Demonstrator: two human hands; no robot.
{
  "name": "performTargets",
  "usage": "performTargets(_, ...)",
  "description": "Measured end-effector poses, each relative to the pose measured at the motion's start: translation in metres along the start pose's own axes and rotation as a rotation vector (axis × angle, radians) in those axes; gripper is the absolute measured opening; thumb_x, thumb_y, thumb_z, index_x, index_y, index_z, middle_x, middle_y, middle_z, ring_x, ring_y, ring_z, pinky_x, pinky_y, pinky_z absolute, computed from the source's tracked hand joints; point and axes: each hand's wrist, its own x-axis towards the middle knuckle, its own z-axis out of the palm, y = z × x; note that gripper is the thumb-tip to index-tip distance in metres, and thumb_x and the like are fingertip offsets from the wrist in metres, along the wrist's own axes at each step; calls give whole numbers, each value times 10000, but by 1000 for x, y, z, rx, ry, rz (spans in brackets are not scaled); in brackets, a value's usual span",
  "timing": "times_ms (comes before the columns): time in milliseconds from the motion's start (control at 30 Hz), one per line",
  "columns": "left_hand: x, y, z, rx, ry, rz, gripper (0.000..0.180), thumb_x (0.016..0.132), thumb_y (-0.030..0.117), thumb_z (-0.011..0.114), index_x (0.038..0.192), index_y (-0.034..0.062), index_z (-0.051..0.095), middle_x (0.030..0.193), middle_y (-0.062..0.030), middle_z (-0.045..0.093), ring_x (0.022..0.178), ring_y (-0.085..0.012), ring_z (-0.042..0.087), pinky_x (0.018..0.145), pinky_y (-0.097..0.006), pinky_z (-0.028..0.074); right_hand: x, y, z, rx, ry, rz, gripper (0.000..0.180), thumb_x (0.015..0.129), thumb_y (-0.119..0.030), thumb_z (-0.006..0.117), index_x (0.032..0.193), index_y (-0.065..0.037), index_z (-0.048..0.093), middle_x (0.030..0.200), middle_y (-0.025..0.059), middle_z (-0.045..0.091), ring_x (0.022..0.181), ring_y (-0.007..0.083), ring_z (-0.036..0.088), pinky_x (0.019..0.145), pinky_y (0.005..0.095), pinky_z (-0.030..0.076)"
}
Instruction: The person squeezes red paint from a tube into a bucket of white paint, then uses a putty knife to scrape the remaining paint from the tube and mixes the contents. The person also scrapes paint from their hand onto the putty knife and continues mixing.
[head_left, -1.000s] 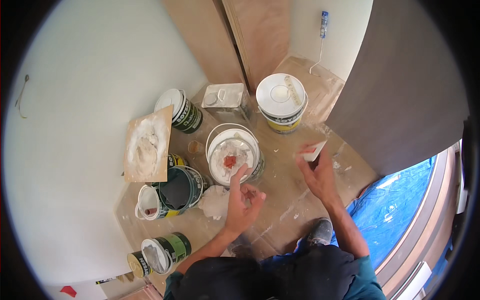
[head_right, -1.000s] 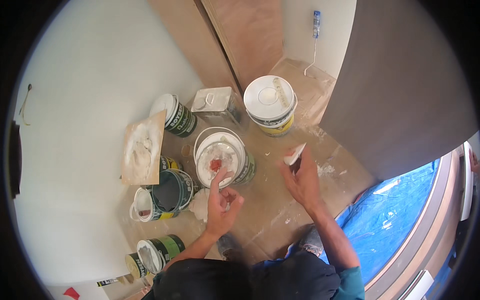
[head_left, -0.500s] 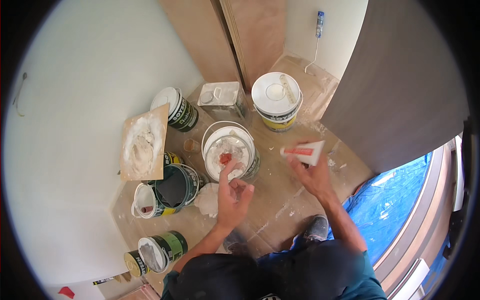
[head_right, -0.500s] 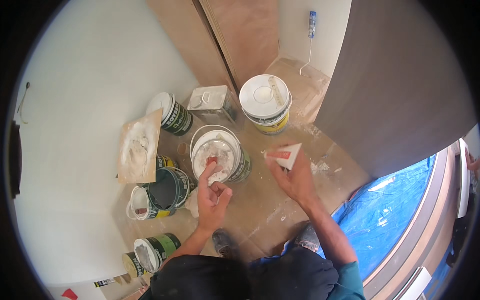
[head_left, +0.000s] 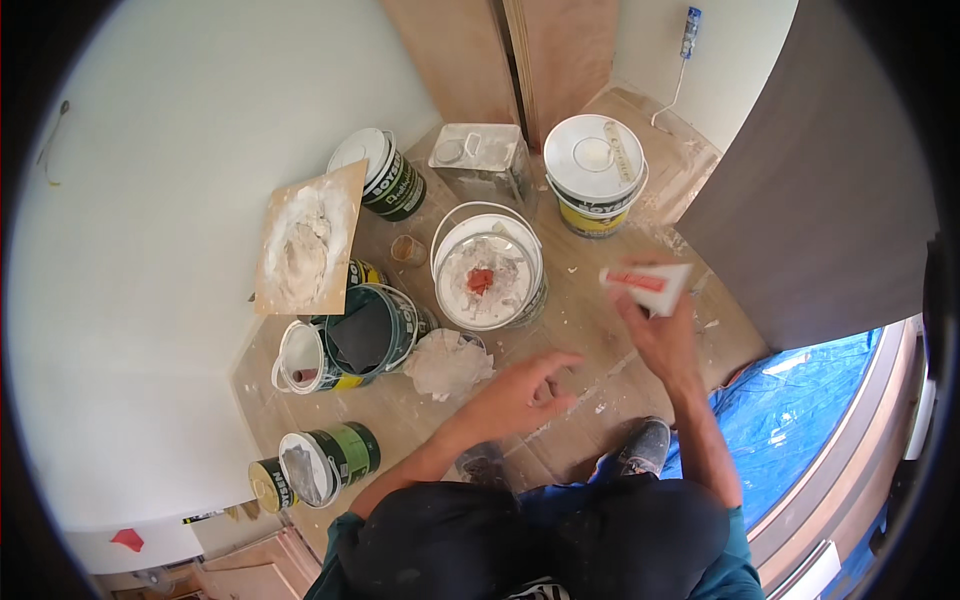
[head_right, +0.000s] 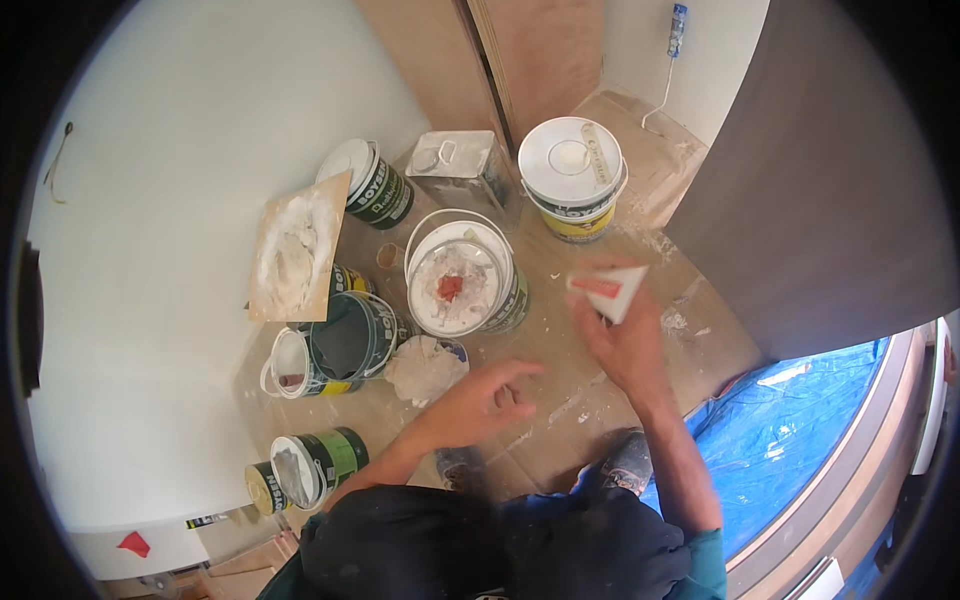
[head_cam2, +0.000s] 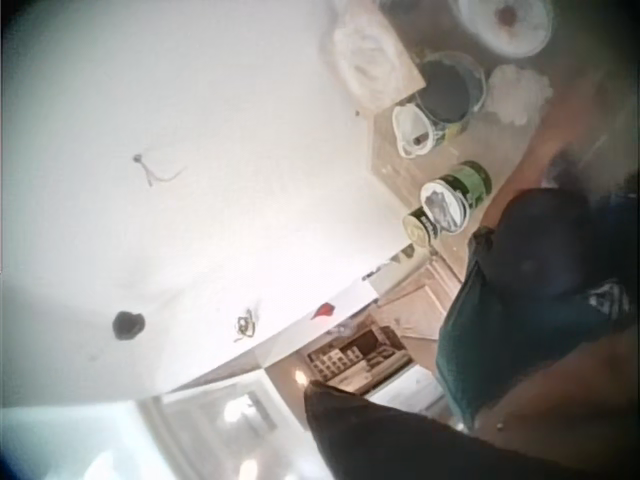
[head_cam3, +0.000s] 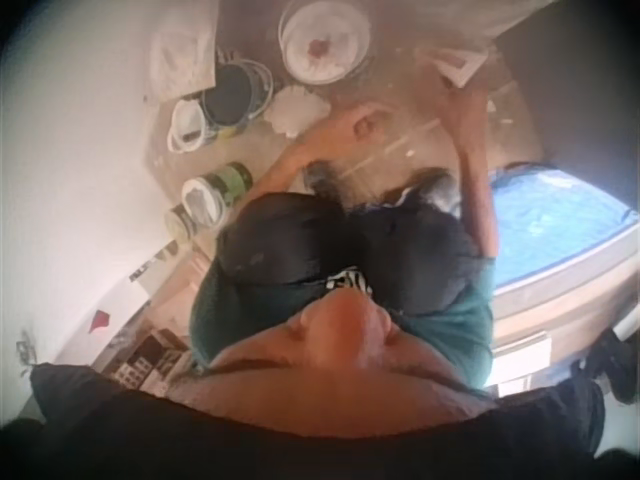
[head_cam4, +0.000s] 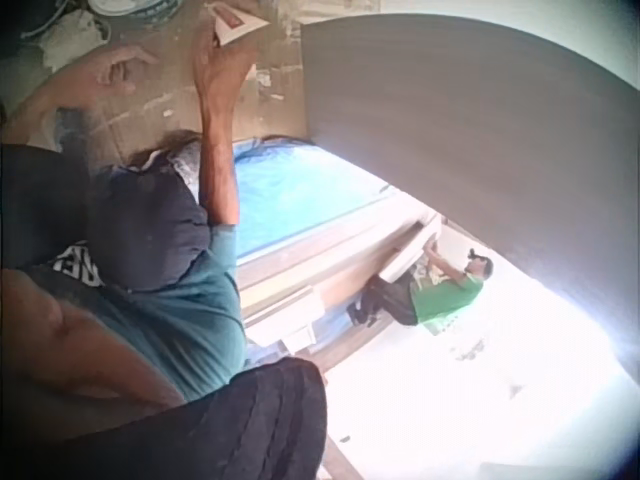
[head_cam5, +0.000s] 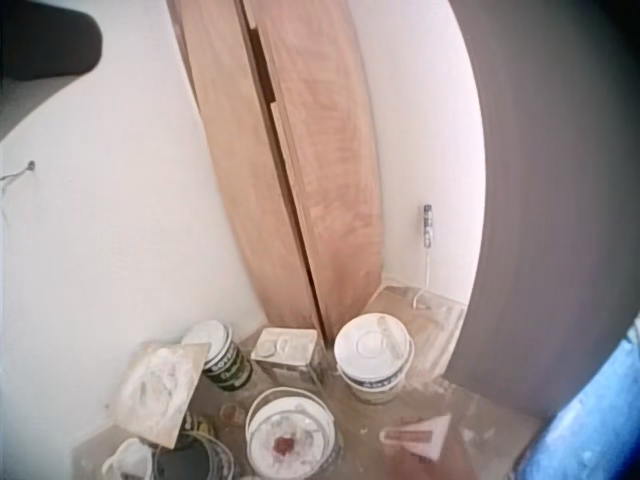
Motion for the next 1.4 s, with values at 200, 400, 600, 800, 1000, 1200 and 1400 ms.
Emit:
performTargets(200, 11, 6, 9, 115, -131, 26, 586, 922, 250, 707, 1428, 57, 481, 1281, -102, 615, 960, -212, 649, 793, -345, 544, -27, 40, 7, 331, 232, -502, 250, 838, -131, 767, 1026, -37, 633, 984, 90, 673, 790, 191, 643, 705, 320, 519)
performTargets(400, 8, 1, 20, -17, -20, -83, 744, 897, 268, 749, 1492, 39, 366, 1322, -152, 578, 956, -206, 645, 774, -339, 554, -60, 140, -4, -175, -83, 147, 251, 845, -161, 746, 1025, -34, 627, 839, 51, 682, 702, 137, 608, 658, 309, 504)
performTargets(600, 20, 3, 20, 49, 269, -83, 752, 897, 300, 773, 1440, -23, 367, 1266, -167, 574, 826, -191, 634, 712, -320, 538, -17, 6, -16, 405, -411, 394, 285, 864, -178, 769, 1053, -34, 612, 969, 73, 712, 760, 101, 616, 634, 273, 491)
performTargets(800, 20, -35, 28, -569, -165, -151, 541, 1017, 479, 559, 1300, 19, 534, 1048, -49, 637, 709, -115, 564, 628, -265, 462, -38, 5, -23, 507, -368, 375, 435, 832, -227, 831, 1144, -46, 588, 1067, 117, 718, 815, 132, 651, 650, 264, 510)
performTargets(1000, 20, -28, 43, -1060, -199, -412, 486, 1056, 480, 463, 1256, 61, 605, 1024, -5, 636, 722, -66, 524, 601, -228, 398, -32, 10, -35, 811, -511, 127, 515, 823, -152, 815, 1251, -42, 551, 1061, 120, 717, 982, 176, 680, 780, 287, 539)
performTargets(1200, 9, -56, 22, -966, 305, -393, 349, 1050, 343, 503, 1286, 93, 563, 1165, 1, 634, 771, -68, 522, 651, -224, 409, -8, -68, -51, 267, 52, -128, 456, 821, -55, 785, 1215, -54, 555, 1017, 104, 666, 995, 203, 647, 851, 326, 530)
performTargets(1400, 31, -35, 23, -905, 330, -301, 345, 1025, 291, 559, 1305, 90, 540, 1196, -7, 633, 762, -61, 518, 647, -224, 398, -44, 142, -32, -315, -97, -10, 416, 779, -120, 836, 1125, -55, 615, 940, 89, 661, 876, 204, 647, 768, 322, 529)
